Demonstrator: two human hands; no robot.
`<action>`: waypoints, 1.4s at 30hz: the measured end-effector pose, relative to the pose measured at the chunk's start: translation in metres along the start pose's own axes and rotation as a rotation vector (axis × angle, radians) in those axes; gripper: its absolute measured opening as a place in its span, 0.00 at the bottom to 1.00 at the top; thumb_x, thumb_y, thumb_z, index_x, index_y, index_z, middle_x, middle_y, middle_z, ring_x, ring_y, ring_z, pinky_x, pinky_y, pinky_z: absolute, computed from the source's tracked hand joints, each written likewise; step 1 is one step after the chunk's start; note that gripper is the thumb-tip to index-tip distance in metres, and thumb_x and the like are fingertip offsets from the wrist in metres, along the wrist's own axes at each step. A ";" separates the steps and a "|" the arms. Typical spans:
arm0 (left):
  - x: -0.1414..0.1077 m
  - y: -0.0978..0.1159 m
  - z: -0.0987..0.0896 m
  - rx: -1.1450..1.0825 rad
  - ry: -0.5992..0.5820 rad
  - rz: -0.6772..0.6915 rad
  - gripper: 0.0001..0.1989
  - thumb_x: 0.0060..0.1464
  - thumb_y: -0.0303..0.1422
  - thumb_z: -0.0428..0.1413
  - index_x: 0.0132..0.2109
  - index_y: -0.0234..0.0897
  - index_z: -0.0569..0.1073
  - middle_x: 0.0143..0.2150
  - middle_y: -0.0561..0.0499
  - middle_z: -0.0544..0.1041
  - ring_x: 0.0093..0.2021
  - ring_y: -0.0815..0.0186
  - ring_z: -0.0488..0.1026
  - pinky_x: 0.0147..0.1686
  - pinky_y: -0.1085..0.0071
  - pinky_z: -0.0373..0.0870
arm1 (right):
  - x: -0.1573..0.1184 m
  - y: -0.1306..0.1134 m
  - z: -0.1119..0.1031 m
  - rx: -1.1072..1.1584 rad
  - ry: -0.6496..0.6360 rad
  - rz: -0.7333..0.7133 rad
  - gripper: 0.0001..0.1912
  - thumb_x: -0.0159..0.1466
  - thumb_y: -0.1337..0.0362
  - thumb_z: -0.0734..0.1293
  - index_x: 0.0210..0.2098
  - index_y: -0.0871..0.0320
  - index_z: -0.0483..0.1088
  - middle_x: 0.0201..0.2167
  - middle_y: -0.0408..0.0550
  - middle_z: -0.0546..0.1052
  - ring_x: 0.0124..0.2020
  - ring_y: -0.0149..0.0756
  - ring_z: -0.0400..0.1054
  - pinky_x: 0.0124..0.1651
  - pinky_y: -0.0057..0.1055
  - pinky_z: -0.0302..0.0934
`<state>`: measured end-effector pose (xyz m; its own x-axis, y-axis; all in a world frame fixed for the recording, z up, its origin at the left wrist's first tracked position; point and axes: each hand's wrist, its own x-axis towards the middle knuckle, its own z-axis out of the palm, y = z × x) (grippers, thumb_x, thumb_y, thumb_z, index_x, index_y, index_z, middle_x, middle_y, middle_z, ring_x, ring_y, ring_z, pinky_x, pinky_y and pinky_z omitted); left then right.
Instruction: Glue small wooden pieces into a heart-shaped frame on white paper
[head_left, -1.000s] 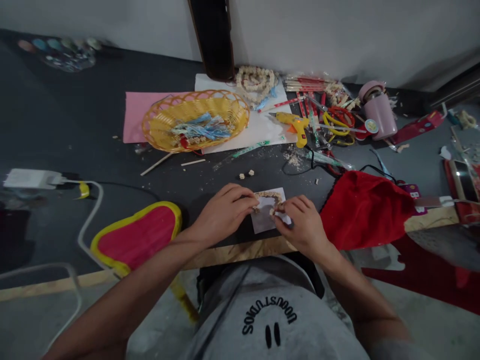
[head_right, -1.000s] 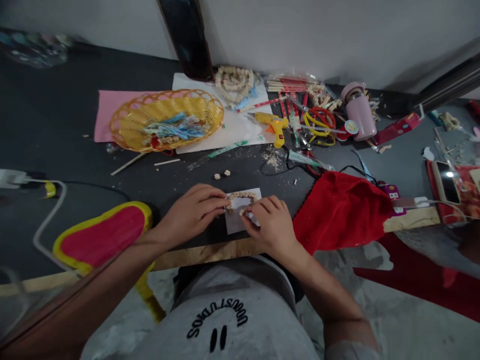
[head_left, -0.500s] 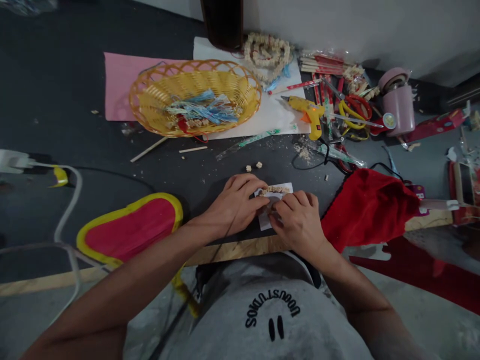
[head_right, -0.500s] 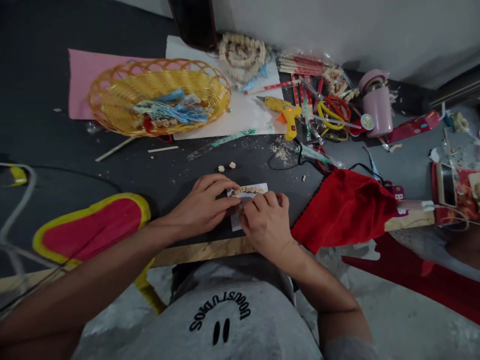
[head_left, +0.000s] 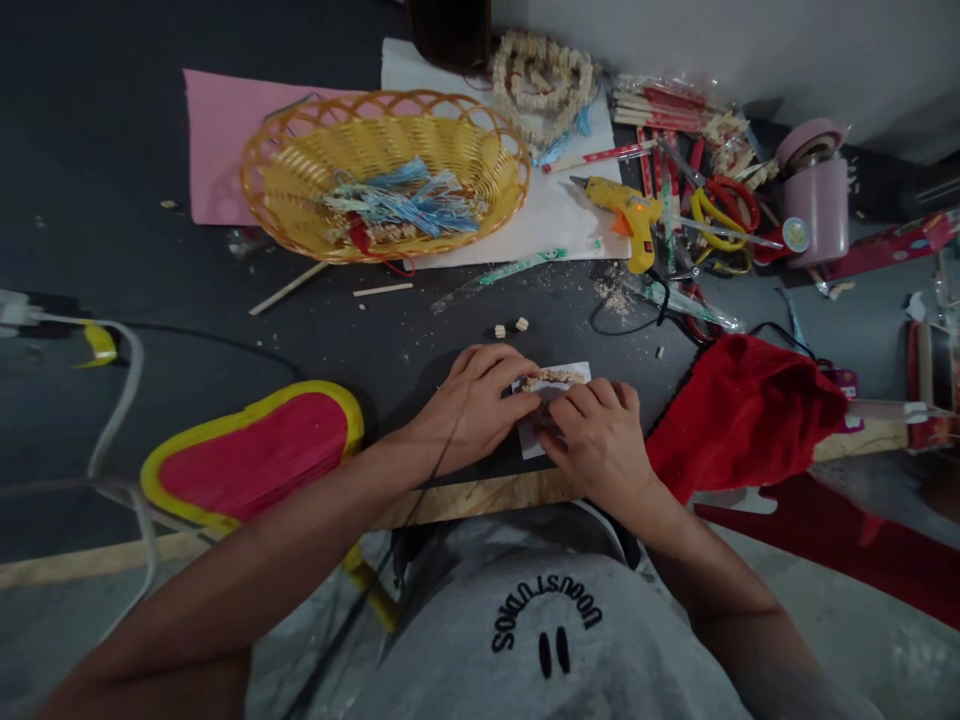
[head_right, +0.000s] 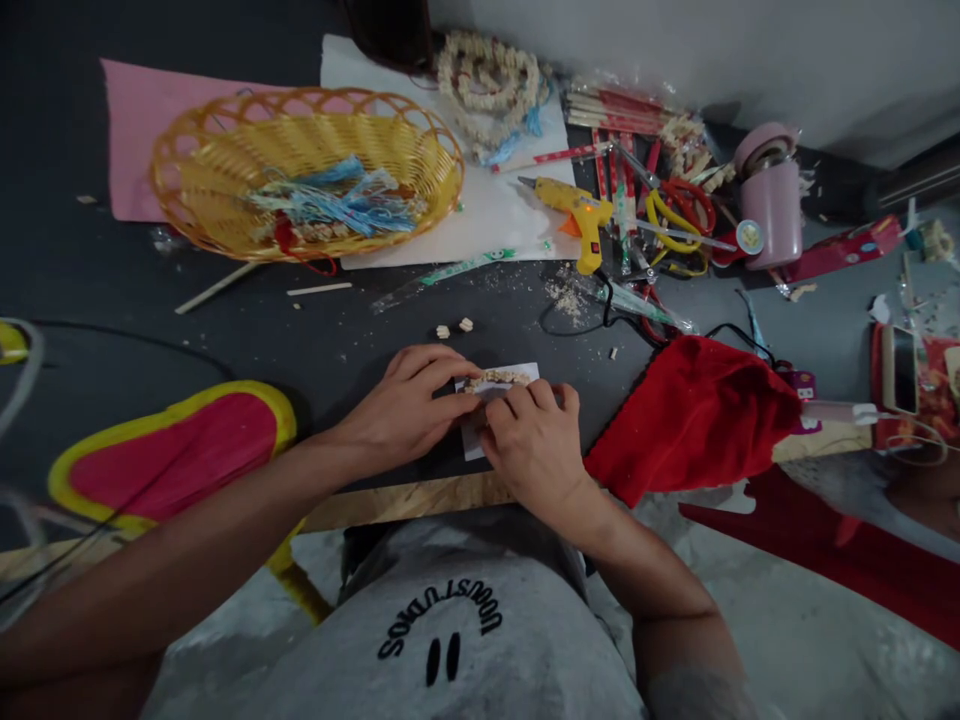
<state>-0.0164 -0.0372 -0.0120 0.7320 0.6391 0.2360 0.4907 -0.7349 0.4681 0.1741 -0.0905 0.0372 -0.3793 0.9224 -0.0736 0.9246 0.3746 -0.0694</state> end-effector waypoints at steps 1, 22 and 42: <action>0.000 0.000 0.000 -0.003 0.004 -0.003 0.11 0.61 0.28 0.52 0.43 0.43 0.79 0.52 0.48 0.74 0.56 0.56 0.64 0.56 0.57 0.62 | 0.000 0.000 0.000 0.005 -0.001 0.002 0.05 0.65 0.60 0.67 0.36 0.55 0.72 0.35 0.48 0.77 0.41 0.43 0.61 0.45 0.42 0.47; -0.001 0.000 0.001 0.038 0.032 0.012 0.12 0.62 0.29 0.52 0.42 0.42 0.80 0.52 0.48 0.75 0.56 0.56 0.63 0.55 0.56 0.64 | -0.004 0.003 0.000 0.041 -0.001 0.004 0.05 0.67 0.61 0.67 0.37 0.55 0.73 0.36 0.48 0.78 0.42 0.43 0.63 0.45 0.41 0.47; 0.000 0.002 0.000 0.033 0.068 0.020 0.10 0.63 0.28 0.52 0.41 0.40 0.79 0.51 0.48 0.76 0.54 0.56 0.64 0.53 0.57 0.63 | -0.004 0.002 0.007 0.035 0.042 -0.014 0.05 0.67 0.63 0.68 0.34 0.56 0.73 0.33 0.46 0.78 0.40 0.42 0.63 0.45 0.42 0.47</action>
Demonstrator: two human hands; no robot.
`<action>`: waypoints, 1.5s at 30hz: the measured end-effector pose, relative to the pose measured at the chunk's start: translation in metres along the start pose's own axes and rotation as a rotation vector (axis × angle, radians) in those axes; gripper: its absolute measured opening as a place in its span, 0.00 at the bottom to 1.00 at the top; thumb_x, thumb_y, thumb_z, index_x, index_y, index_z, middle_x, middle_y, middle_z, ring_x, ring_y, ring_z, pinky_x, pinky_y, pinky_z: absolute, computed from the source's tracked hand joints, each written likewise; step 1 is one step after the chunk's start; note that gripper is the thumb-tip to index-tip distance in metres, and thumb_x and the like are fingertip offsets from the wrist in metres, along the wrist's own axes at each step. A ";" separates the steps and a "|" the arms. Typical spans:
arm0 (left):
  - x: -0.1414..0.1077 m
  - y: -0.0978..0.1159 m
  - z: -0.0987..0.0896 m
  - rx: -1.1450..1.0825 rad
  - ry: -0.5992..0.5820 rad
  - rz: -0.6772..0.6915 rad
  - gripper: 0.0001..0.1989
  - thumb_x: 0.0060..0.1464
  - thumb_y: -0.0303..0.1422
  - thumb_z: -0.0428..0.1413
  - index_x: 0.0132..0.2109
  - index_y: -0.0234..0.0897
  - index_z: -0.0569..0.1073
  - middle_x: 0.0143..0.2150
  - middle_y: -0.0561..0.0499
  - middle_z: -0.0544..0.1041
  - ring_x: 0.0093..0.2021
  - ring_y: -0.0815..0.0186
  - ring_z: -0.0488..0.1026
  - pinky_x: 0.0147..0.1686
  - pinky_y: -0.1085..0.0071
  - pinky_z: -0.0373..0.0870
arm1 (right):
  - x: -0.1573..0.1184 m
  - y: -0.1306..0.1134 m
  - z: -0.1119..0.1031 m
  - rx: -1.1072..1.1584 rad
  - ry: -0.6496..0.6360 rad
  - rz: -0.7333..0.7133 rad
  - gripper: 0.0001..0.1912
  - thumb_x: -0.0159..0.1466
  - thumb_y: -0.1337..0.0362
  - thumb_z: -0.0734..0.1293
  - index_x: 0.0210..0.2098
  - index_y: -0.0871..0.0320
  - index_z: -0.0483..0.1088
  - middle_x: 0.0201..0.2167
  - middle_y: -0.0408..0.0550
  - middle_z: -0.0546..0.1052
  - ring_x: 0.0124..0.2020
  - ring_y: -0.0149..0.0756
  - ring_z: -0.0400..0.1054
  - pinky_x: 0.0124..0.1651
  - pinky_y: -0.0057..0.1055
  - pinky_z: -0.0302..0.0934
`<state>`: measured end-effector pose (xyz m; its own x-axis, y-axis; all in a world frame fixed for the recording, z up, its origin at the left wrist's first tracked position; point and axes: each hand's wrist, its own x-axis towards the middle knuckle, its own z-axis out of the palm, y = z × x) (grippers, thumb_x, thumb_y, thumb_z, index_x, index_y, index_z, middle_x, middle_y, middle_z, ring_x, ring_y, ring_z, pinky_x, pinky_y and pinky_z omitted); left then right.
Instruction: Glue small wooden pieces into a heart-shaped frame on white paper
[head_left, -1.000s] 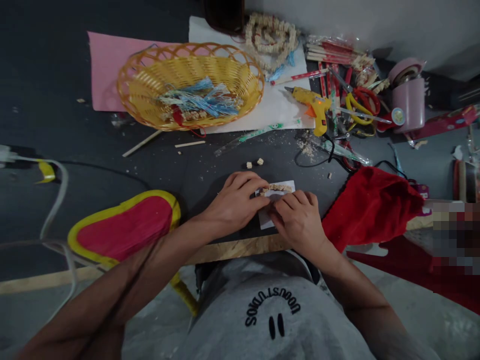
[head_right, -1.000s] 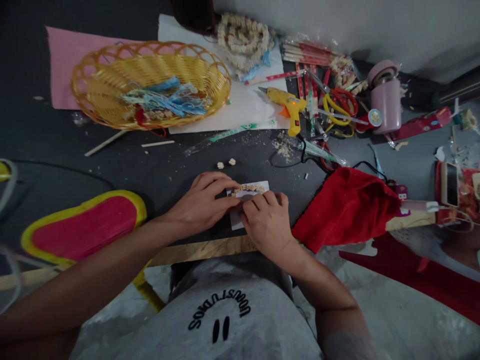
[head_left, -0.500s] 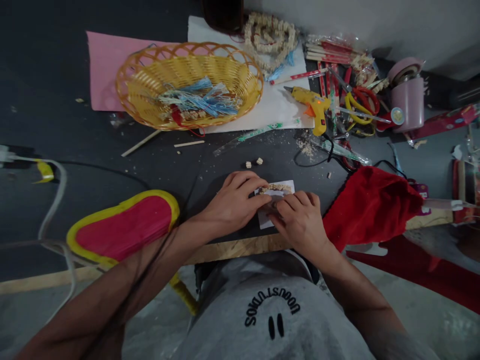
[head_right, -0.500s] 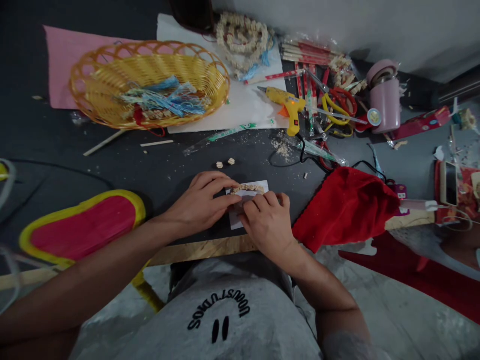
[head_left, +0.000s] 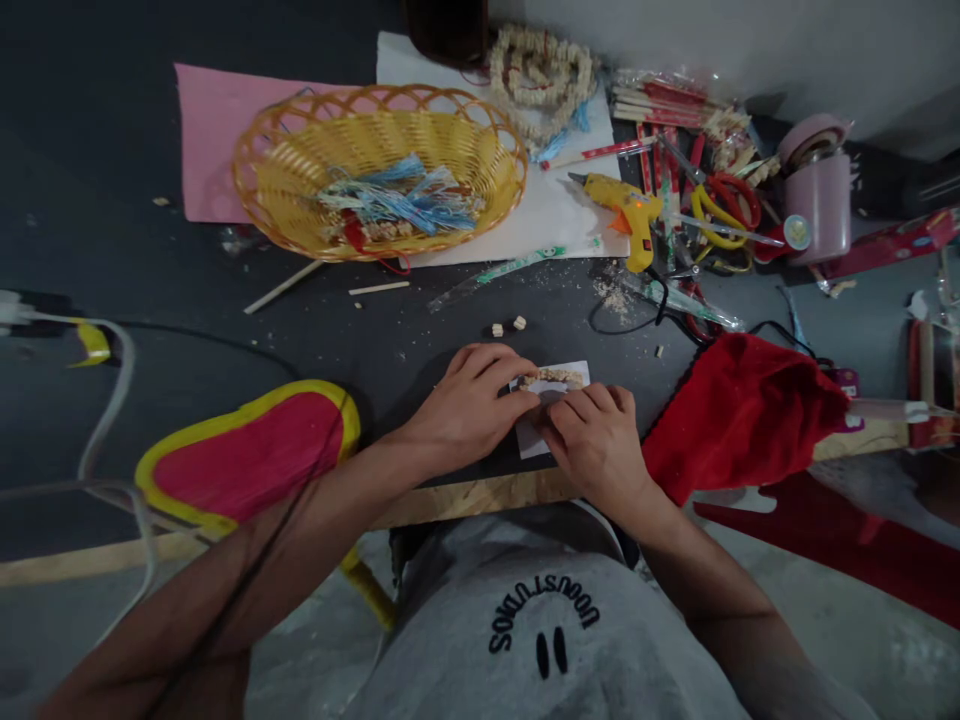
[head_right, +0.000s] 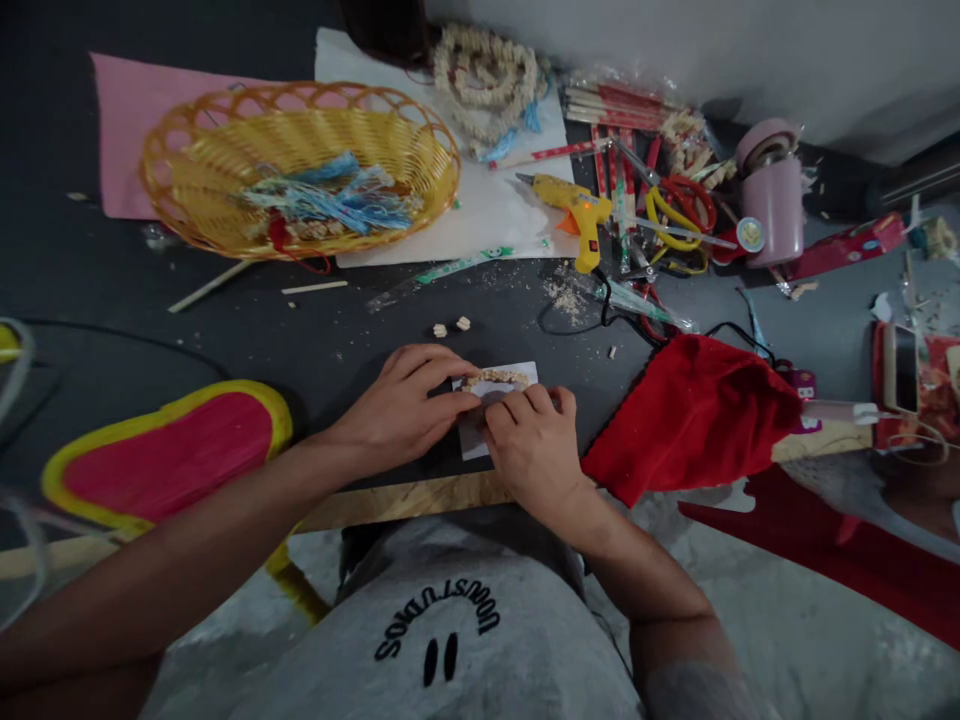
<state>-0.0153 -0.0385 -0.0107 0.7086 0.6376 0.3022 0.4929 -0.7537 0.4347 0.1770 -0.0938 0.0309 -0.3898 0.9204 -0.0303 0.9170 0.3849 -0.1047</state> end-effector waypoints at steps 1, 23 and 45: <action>0.000 0.000 0.000 0.001 0.007 0.003 0.10 0.63 0.28 0.52 0.42 0.40 0.79 0.50 0.48 0.76 0.54 0.56 0.64 0.53 0.58 0.63 | 0.000 0.000 0.000 0.001 0.001 0.001 0.05 0.66 0.63 0.68 0.34 0.56 0.73 0.33 0.46 0.78 0.40 0.42 0.63 0.45 0.42 0.47; -0.028 0.040 -0.023 0.258 -0.092 0.051 0.20 0.59 0.23 0.55 0.55 0.48 0.76 0.47 0.47 0.76 0.48 0.56 0.67 0.53 0.55 0.67 | -0.021 0.064 0.020 0.432 0.525 0.138 0.06 0.67 0.69 0.64 0.39 0.54 0.72 0.37 0.48 0.79 0.40 0.37 0.73 0.42 0.36 0.69; -0.033 0.038 -0.009 0.291 -0.128 -0.046 0.15 0.63 0.34 0.56 0.55 0.50 0.75 0.47 0.49 0.76 0.48 0.59 0.68 0.52 0.62 0.64 | -0.017 0.072 0.038 0.558 0.483 0.136 0.06 0.68 0.67 0.63 0.34 0.54 0.70 0.35 0.49 0.79 0.38 0.36 0.74 0.42 0.34 0.71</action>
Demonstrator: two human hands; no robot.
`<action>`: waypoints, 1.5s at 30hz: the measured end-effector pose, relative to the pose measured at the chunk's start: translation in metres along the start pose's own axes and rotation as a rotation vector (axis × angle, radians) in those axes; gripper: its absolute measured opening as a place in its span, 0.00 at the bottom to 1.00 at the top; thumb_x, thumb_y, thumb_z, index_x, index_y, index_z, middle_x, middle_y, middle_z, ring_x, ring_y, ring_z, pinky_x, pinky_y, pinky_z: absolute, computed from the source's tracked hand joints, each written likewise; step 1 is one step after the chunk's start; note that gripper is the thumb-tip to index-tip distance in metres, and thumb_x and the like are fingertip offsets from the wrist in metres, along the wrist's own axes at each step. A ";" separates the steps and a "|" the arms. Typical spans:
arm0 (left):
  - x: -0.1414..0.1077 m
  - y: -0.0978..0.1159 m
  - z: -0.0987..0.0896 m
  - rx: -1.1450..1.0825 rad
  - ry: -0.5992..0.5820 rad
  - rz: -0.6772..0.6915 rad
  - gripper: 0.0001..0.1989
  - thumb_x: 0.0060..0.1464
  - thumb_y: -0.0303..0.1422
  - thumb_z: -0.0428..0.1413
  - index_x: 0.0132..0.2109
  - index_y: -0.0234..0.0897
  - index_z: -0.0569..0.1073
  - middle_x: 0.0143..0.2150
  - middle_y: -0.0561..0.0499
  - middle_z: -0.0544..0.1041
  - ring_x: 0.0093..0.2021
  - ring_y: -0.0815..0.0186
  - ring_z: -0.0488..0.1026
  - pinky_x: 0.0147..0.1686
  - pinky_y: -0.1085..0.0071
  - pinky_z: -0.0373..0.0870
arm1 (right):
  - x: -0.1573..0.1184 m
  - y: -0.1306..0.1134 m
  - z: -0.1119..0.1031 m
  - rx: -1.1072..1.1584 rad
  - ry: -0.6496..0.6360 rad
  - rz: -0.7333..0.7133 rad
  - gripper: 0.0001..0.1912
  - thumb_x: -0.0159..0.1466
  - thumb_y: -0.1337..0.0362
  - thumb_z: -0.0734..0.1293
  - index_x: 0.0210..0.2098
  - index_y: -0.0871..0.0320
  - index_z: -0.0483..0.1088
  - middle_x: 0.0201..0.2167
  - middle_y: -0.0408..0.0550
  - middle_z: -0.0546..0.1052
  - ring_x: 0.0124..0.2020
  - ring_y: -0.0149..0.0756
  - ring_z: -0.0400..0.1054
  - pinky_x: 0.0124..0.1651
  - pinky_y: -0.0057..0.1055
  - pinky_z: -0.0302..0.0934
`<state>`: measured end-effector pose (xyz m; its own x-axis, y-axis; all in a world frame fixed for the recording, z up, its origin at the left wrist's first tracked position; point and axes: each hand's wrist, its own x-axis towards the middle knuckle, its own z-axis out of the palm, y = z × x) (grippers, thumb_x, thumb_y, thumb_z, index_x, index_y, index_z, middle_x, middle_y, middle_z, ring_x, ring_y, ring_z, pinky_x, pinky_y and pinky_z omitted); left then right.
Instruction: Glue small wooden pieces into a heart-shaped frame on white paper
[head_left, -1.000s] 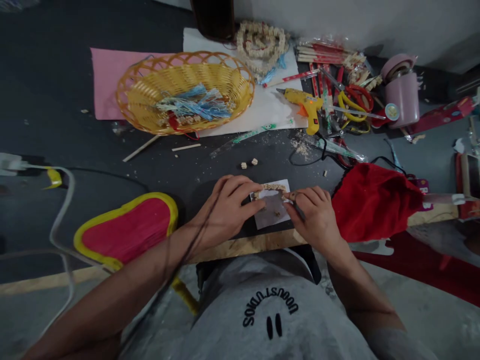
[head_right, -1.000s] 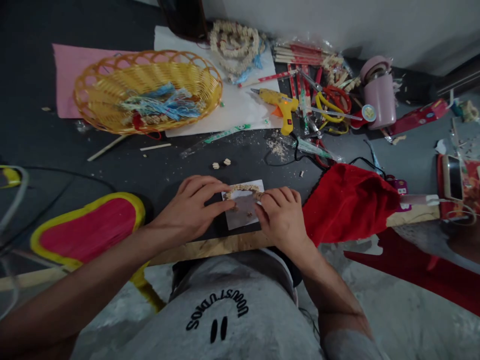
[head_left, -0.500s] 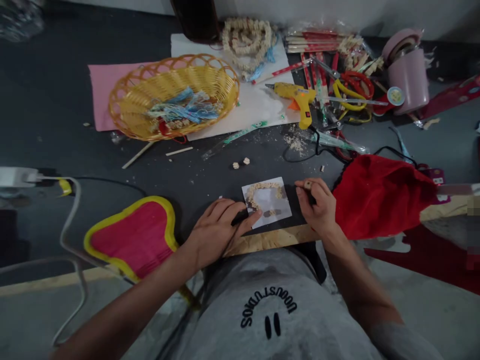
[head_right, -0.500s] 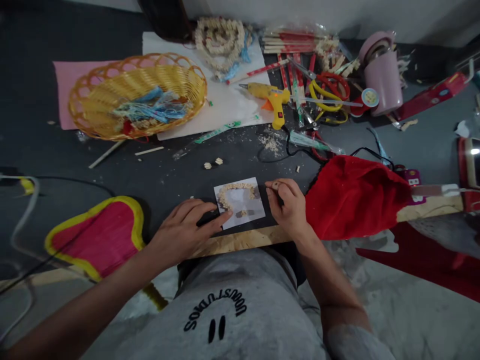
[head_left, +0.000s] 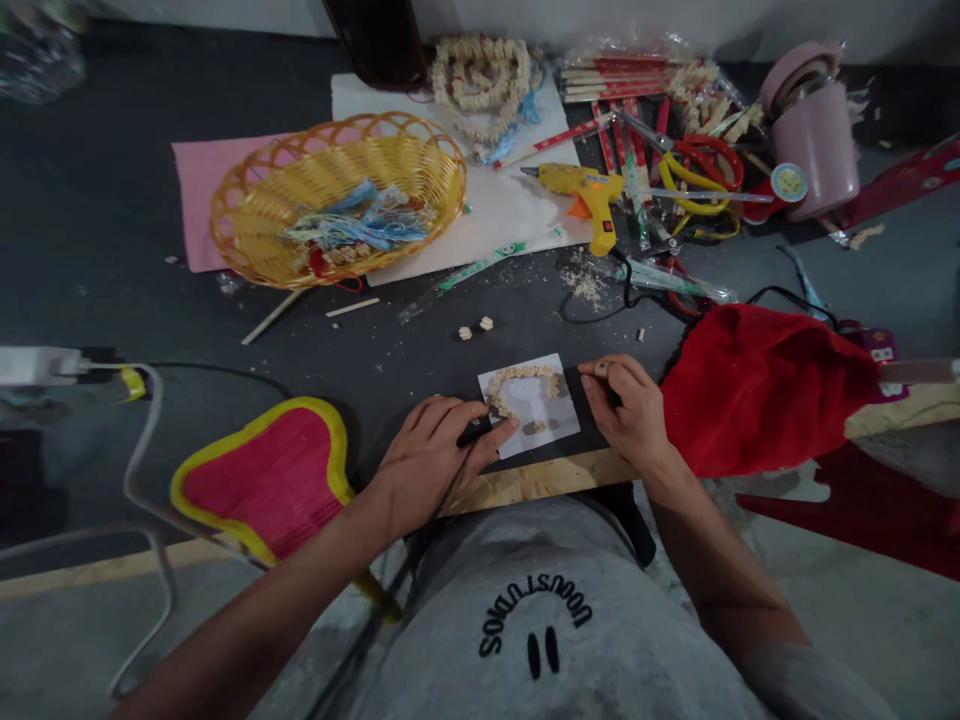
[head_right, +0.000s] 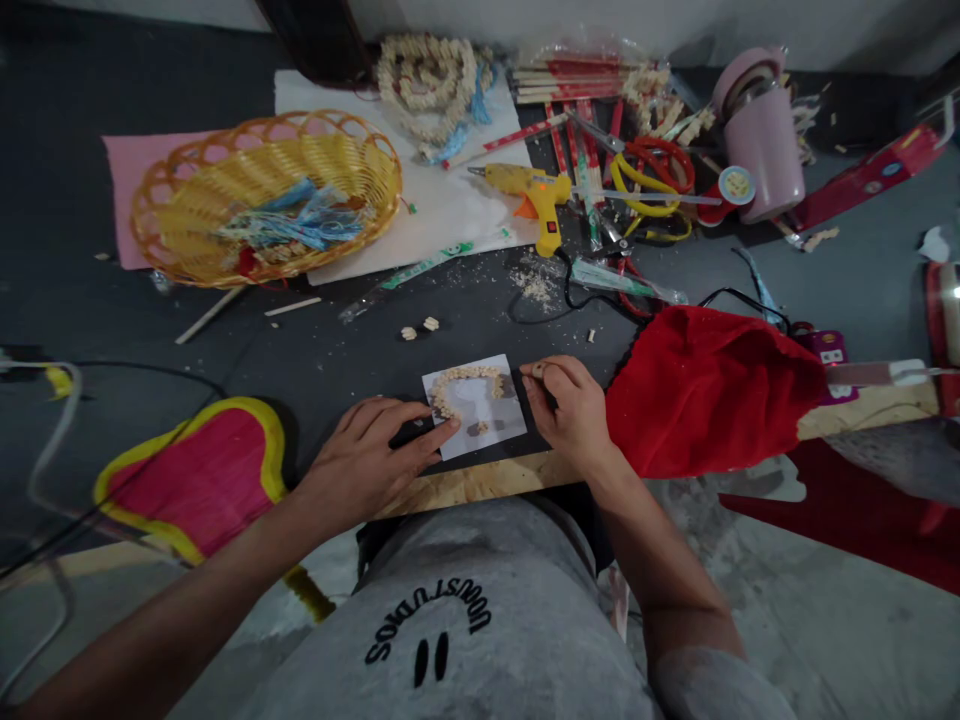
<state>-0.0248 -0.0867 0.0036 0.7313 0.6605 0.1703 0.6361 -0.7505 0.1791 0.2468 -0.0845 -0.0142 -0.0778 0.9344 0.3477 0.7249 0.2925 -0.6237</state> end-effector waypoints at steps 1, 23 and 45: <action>0.000 0.000 0.000 -0.008 0.005 0.000 0.15 0.63 0.33 0.56 0.55 0.50 0.75 0.47 0.49 0.76 0.48 0.58 0.68 0.51 0.63 0.64 | 0.000 0.000 0.000 0.005 -0.006 0.007 0.06 0.68 0.67 0.63 0.34 0.54 0.70 0.36 0.49 0.79 0.38 0.36 0.74 0.42 0.35 0.71; 0.005 -0.001 -0.006 -0.005 0.001 0.044 0.16 0.61 0.30 0.55 0.56 0.43 0.74 0.45 0.46 0.76 0.45 0.57 0.69 0.46 0.60 0.67 | 0.000 0.001 0.001 0.022 -0.033 0.022 0.07 0.67 0.67 0.63 0.32 0.54 0.69 0.35 0.49 0.79 0.38 0.36 0.74 0.41 0.35 0.72; 0.005 -0.020 -0.008 -0.093 0.070 -0.036 0.14 0.63 0.31 0.53 0.54 0.41 0.75 0.45 0.46 0.78 0.46 0.58 0.72 0.47 0.62 0.69 | -0.001 0.003 0.003 0.050 -0.017 0.032 0.07 0.67 0.67 0.63 0.33 0.54 0.70 0.35 0.50 0.79 0.39 0.37 0.75 0.43 0.36 0.72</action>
<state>-0.0360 -0.0685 0.0087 0.6873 0.6895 0.2285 0.6340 -0.7229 0.2747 0.2475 -0.0844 -0.0185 -0.0674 0.9466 0.3153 0.6919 0.2720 -0.6688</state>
